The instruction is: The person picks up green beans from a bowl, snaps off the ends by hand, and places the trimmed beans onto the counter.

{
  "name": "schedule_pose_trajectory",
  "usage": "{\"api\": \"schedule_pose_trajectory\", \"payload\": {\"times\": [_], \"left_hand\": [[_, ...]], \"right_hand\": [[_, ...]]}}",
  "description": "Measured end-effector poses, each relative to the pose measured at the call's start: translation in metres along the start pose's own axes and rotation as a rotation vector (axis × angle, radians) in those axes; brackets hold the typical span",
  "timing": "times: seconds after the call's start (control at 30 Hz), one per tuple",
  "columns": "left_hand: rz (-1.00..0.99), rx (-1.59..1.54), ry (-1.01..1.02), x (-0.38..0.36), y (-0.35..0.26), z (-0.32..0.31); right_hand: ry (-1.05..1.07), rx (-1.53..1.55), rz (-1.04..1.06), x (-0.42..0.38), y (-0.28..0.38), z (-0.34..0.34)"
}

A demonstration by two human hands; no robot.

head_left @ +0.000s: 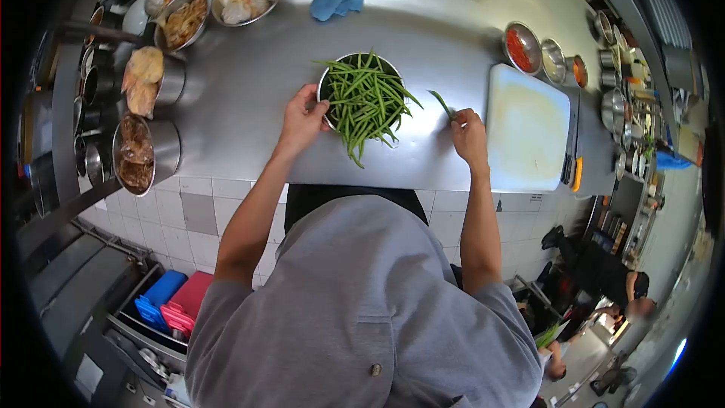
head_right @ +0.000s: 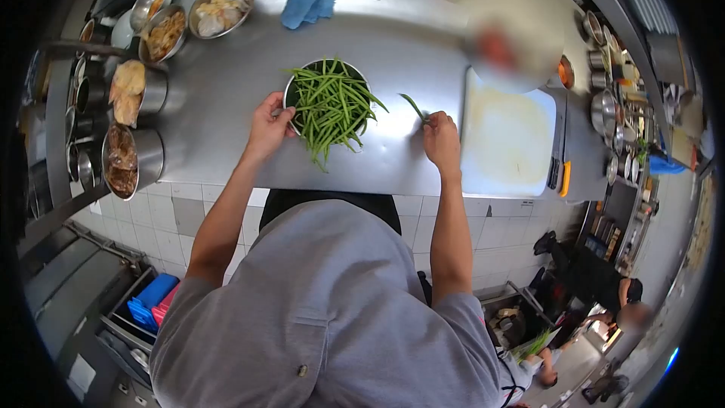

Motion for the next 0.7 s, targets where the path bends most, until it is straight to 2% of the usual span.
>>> {"api": "schedule_pose_trajectory", "payload": {"times": [0.07,0.1,0.17,0.23,0.33,0.37,0.47,0.67,0.7], "left_hand": [[0.0,-0.066,0.042,-0.003,0.004,-0.035],[0.0,0.082,-0.006,0.004,-0.002,0.046],[-0.008,0.036,0.041,0.012,0.008,0.013],[0.015,0.032,0.071,0.008,0.014,-0.012],[-0.005,0.02,0.042,0.008,0.015,-0.009],[-0.025,0.007,0.019,0.009,0.014,-0.005],[-0.262,0.177,-0.194,0.006,0.014,0.014],[-0.175,0.307,-0.331,-0.019,-0.012,0.025],[-0.263,0.363,-0.338,-0.029,-0.023,0.019]], "right_hand": [[-0.08,0.043,-0.022,-0.004,0.016,0.035],[-0.097,0.29,-0.021,-0.019,0.079,-0.042],[-0.143,0.448,0.085,-0.001,0.095,-0.019],[-0.128,0.461,0.18,0.005,0.116,-0.005],[-0.08,0.329,0.322,0.018,0.161,-0.015],[-0.075,0.301,0.354,0.024,0.166,-0.022],[-0.061,0.277,0.414,0.036,0.17,-0.044],[-0.016,0.467,0.307,0.042,0.154,-0.045],[0.022,0.477,0.27,0.041,0.152,-0.038]]}}
Point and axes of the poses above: each hand's wrist, its own x-axis towards the middle knuckle, its own z-axis out of the back of the hand, y = z × x, the point moved 1 cm from there along x, towards the middle knuckle, and after that the axes turned 8 degrees about -y, right-handed, at the moved point
